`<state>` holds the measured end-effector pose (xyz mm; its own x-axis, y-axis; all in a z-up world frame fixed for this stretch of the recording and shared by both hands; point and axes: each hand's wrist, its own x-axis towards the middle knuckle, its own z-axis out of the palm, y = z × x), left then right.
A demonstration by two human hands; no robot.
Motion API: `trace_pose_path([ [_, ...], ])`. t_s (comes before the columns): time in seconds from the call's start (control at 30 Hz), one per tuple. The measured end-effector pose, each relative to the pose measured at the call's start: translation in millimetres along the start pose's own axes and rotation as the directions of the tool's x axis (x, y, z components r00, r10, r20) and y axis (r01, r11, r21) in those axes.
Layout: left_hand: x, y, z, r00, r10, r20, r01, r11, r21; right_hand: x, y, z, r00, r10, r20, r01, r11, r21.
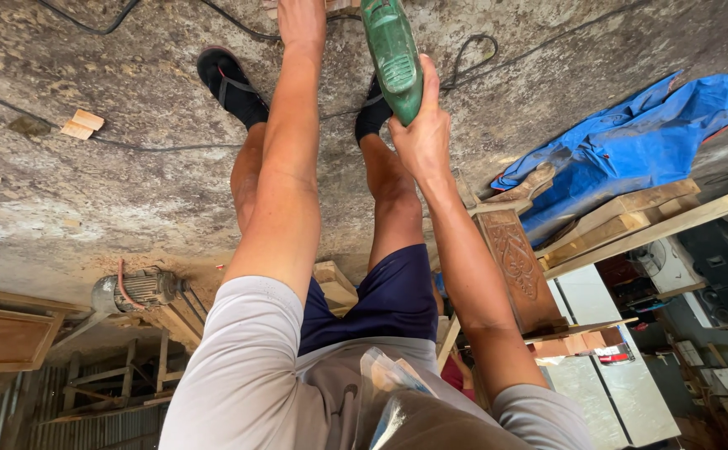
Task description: Using a power drill to make holes in small wooden blocks.
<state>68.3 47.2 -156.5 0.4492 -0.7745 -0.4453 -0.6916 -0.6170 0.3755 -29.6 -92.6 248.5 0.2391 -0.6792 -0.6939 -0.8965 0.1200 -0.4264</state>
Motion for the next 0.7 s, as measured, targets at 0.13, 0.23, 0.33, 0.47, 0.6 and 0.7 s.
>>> trace_pose_path([
  [0.13, -2.2, 3.3, -3.9, 0.999, 0.034, -0.032, -0.033, 0.999, 0.026, 0.0, 0.3, -0.4, 1.000, 0.011, 0.001, -0.011, 1.000, -0.004],
  [0.23, 0.2, 5.8, -9.7, 1.000, 0.012, -0.023, -0.011, 1.000, 0.015, 0.8, 1.1, 0.2, 1.000, -0.001, -0.001, 0.001, 1.000, -0.001],
  [0.33, 1.7, 10.4, -19.0, 1.000, -0.008, 0.009, 0.008, 1.000, 0.011, 1.6, 2.1, 0.1, 1.000, 0.003, 0.003, -0.003, 1.000, -0.002],
  [0.47, -0.4, 13.6, -27.2, 1.000, -0.003, -0.007, 0.003, 0.999, 0.034, 2.6, 3.0, 1.4, 0.999, 0.029, 0.013, -0.029, 0.999, -0.015],
  [0.6, -1.5, 15.7, -34.2, 0.999, -0.015, -0.031, 0.015, 1.000, 0.000, 2.4, 4.3, 3.3, 1.000, 0.021, 0.004, -0.021, 1.000, -0.020],
  [0.7, -0.5, 15.6, -35.2, 0.998, -0.037, 0.054, 0.039, 0.999, -0.035, 2.7, 5.1, 3.9, 1.000, 0.008, 0.000, -0.008, 1.000, -0.010],
])
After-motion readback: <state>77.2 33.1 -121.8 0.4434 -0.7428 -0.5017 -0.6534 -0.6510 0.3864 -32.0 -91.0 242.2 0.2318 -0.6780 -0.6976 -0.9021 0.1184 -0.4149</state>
